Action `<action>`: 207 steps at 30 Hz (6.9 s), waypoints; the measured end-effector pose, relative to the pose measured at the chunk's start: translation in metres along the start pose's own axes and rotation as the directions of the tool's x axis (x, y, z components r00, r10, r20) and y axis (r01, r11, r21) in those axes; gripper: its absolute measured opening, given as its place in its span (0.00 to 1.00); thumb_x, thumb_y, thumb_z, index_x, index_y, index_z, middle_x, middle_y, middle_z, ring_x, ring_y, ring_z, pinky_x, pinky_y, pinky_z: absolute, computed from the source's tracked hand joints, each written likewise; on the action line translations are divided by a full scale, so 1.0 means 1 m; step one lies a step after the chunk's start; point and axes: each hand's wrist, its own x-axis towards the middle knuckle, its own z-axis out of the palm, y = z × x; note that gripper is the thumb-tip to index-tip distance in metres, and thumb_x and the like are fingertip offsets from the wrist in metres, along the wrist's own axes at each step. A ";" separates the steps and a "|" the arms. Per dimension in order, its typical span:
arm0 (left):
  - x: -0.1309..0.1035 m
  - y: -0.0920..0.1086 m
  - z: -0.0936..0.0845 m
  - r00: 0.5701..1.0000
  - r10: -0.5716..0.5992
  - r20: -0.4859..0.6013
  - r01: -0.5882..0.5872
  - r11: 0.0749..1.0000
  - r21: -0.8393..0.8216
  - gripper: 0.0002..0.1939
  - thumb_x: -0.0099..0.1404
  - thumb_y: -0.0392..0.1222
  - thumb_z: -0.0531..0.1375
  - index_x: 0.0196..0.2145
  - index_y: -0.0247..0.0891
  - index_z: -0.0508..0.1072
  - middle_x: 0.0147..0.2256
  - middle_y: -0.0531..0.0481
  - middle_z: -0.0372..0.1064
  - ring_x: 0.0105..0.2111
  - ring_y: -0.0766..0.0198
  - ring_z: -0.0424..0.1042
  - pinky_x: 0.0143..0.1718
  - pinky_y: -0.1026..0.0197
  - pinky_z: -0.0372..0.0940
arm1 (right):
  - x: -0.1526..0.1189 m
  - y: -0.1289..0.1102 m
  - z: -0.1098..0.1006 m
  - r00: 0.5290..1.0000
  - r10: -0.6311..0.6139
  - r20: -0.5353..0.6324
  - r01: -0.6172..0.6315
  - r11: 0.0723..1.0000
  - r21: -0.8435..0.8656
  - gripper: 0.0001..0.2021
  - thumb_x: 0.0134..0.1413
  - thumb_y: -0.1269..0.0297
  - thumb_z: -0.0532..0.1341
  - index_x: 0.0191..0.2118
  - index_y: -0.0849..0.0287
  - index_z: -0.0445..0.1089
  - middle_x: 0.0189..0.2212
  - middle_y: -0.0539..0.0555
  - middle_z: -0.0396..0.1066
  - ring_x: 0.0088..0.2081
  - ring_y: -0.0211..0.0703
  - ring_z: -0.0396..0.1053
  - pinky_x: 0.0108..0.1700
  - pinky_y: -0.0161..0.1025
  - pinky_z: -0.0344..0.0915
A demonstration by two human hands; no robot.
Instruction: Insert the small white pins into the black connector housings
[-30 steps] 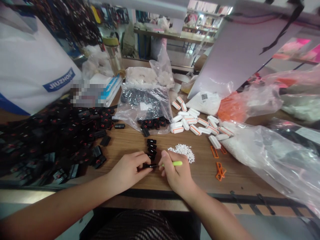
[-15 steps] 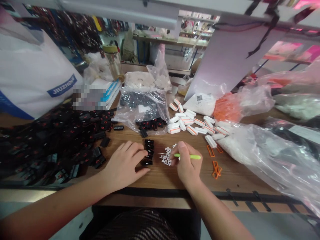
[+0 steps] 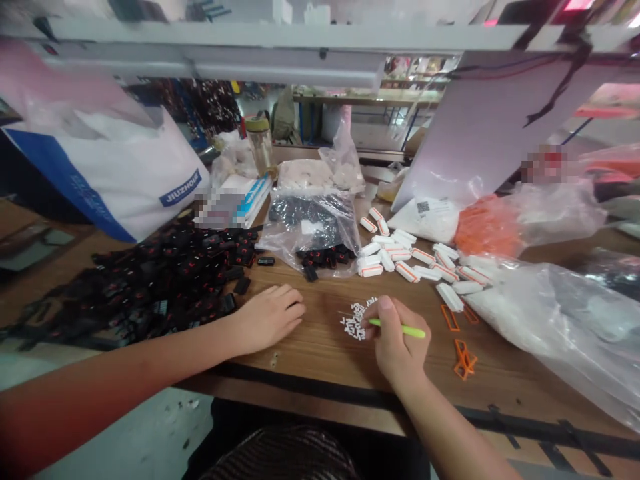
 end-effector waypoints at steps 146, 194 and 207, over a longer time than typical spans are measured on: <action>0.018 0.039 0.027 0.905 -0.424 0.019 0.229 0.451 -0.862 0.08 0.60 0.38 0.64 0.38 0.42 0.81 0.32 0.51 0.74 0.29 0.65 0.71 0.31 0.63 0.65 | 0.090 0.015 -0.063 0.813 0.180 0.554 0.405 0.509 -0.760 0.07 0.46 0.71 0.63 0.24 0.54 0.76 0.25 0.51 0.77 0.31 0.46 0.72 0.42 0.44 0.63; 0.019 0.040 0.025 0.898 -0.439 -0.006 0.214 0.449 -0.868 0.10 0.58 0.32 0.66 0.37 0.42 0.82 0.30 0.52 0.73 0.29 0.65 0.71 0.30 0.64 0.63 | -0.005 -0.019 0.010 0.691 -0.171 0.702 0.596 0.684 -0.420 0.09 0.63 0.71 0.58 0.35 0.58 0.76 0.33 0.53 0.76 0.37 0.44 0.69 0.45 0.46 0.60; 0.018 0.040 0.029 0.894 -0.449 -0.003 0.215 0.435 -0.874 0.12 0.57 0.29 0.66 0.37 0.42 0.82 0.31 0.52 0.75 0.30 0.64 0.73 0.31 0.64 0.64 | -0.013 -0.017 0.017 0.720 -0.201 0.665 0.611 0.638 -0.469 0.09 0.61 0.71 0.58 0.38 0.59 0.77 0.33 0.55 0.74 0.37 0.46 0.68 0.45 0.49 0.60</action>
